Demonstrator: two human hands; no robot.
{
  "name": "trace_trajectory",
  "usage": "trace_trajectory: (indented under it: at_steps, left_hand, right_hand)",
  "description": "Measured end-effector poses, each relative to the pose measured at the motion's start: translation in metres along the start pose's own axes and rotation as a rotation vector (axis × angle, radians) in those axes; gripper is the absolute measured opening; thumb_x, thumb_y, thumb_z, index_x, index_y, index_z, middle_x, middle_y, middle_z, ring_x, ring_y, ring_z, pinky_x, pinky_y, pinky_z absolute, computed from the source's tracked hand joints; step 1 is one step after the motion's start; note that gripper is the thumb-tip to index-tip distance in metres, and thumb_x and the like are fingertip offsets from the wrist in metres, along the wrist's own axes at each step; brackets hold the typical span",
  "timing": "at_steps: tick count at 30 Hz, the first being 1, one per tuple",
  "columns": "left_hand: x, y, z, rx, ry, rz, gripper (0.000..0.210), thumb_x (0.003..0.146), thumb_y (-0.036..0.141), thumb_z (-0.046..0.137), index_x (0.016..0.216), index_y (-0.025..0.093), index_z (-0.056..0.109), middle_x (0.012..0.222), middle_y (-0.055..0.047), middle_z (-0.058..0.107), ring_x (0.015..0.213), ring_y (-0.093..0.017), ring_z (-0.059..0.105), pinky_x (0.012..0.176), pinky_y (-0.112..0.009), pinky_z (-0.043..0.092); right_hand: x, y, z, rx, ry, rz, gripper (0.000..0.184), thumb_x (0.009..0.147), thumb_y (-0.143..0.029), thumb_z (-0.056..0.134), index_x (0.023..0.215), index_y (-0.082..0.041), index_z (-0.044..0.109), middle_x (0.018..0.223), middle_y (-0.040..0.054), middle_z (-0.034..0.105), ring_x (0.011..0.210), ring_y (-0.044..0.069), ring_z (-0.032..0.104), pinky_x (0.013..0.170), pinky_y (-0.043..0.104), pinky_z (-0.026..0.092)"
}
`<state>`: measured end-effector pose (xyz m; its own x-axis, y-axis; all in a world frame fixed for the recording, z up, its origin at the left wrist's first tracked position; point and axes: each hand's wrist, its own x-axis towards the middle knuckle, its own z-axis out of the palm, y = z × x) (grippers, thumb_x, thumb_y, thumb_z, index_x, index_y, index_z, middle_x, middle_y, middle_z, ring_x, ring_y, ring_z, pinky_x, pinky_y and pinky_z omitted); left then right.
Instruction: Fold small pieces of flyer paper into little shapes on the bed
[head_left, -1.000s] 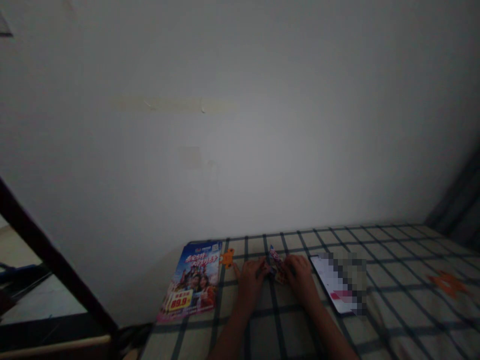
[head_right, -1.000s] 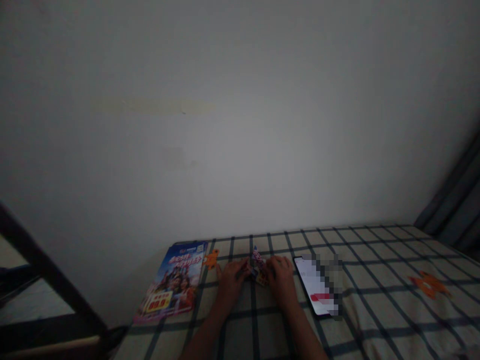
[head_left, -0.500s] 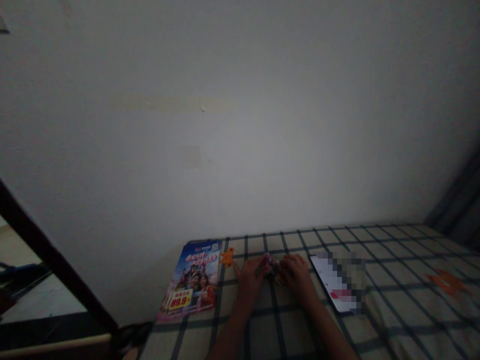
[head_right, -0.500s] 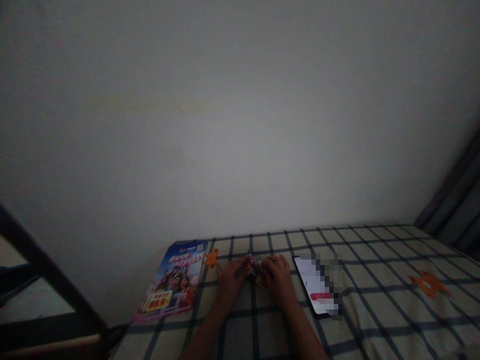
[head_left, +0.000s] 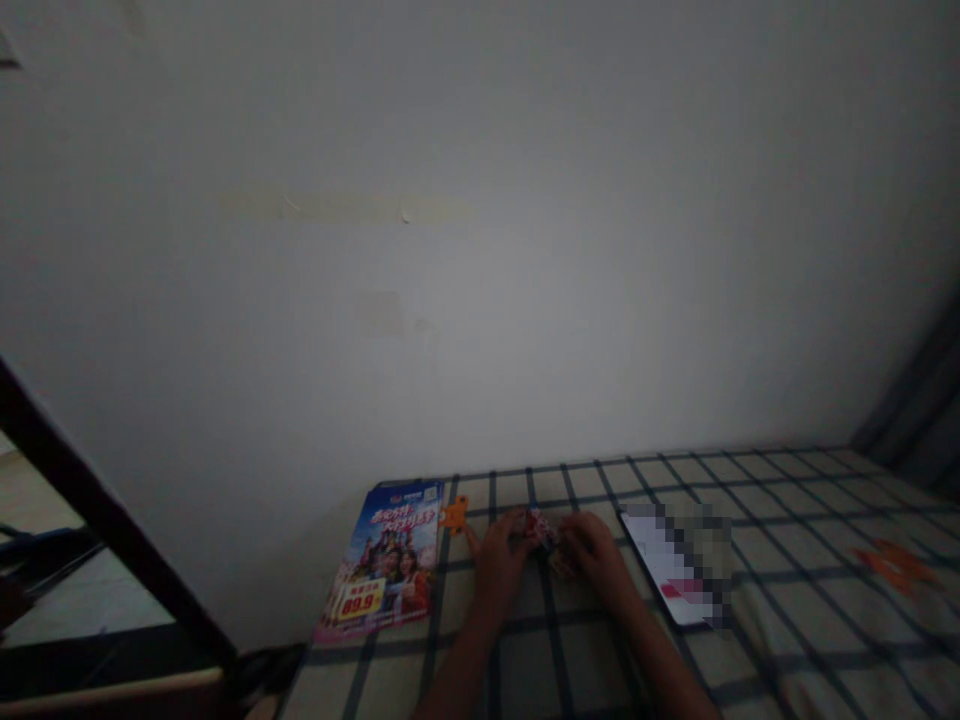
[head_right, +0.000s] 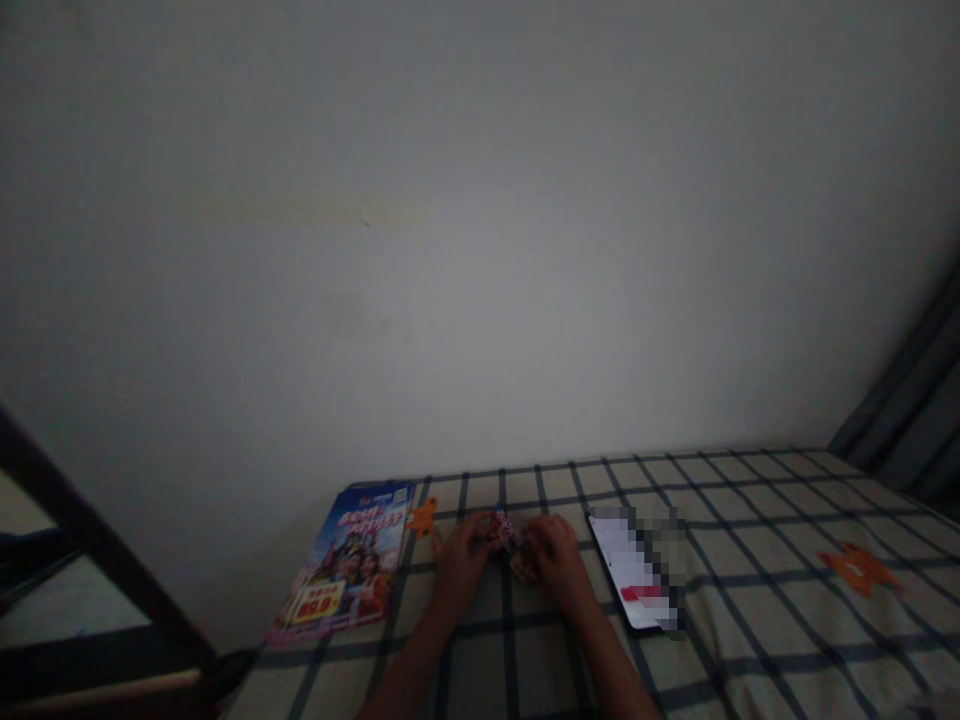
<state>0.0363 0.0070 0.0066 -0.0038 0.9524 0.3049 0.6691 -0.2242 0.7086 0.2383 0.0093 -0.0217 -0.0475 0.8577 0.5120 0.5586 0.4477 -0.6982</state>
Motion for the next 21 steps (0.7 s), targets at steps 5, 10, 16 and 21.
trace_trajectory:
  at_steps: [5,10,16,21]
  left_hand:
    - [-0.0012,-0.0007,0.0001,0.015,-0.036,0.029,0.038,0.086,0.034,0.066,0.124,0.032,0.067,0.11,-0.004,0.077,0.115,-0.028,0.065,0.118,-0.07,-0.004]
    - [-0.0027,0.005,-0.0048,0.045,-0.093,0.052,0.049,0.082,0.025,0.071,0.129,0.037,0.064,0.124,-0.004,0.072,0.12,-0.029,0.062,0.116,-0.073,-0.006]
    - [-0.0032,0.0064,-0.0052,0.078,-0.104,0.049,0.053,0.08,0.024,0.073,0.13,0.038,0.063,0.126,-0.003,0.071,0.122,-0.03,0.061,0.117,-0.073,-0.001]
    - [-0.003,0.0054,-0.0036,0.082,-0.082,0.058,0.051,0.078,0.021,0.073,0.127,0.037,0.066,0.125,-0.003,0.072,0.121,-0.03,0.062,0.116,-0.074,-0.003]
  right_hand:
    - [0.0029,0.0041,0.0026,0.026,0.022,0.046,0.028,0.088,-0.041,0.057,0.103,-0.026,0.076,0.107,0.0093,0.071,0.104,0.026,0.064,0.096,0.044,0.051]
    - [0.0033,0.0081,0.0023,0.051,0.018,0.061,0.026,0.085,-0.046,0.062,0.093,-0.028,0.08,0.104,0.0094,0.071,0.103,0.027,0.065,0.096,0.046,0.052]
    - [0.0024,0.0032,0.0008,0.073,0.031,0.067,0.023,0.084,-0.047,0.066,0.09,-0.03,0.081,0.106,0.0103,0.071,0.103,0.028,0.066,0.095,0.047,0.053]
    - [0.002,0.0,0.0003,0.051,-0.023,0.04,0.017,0.083,-0.04,0.068,0.089,-0.032,0.081,0.109,0.0093,0.07,0.107,0.027,0.064,0.097,0.046,0.051]
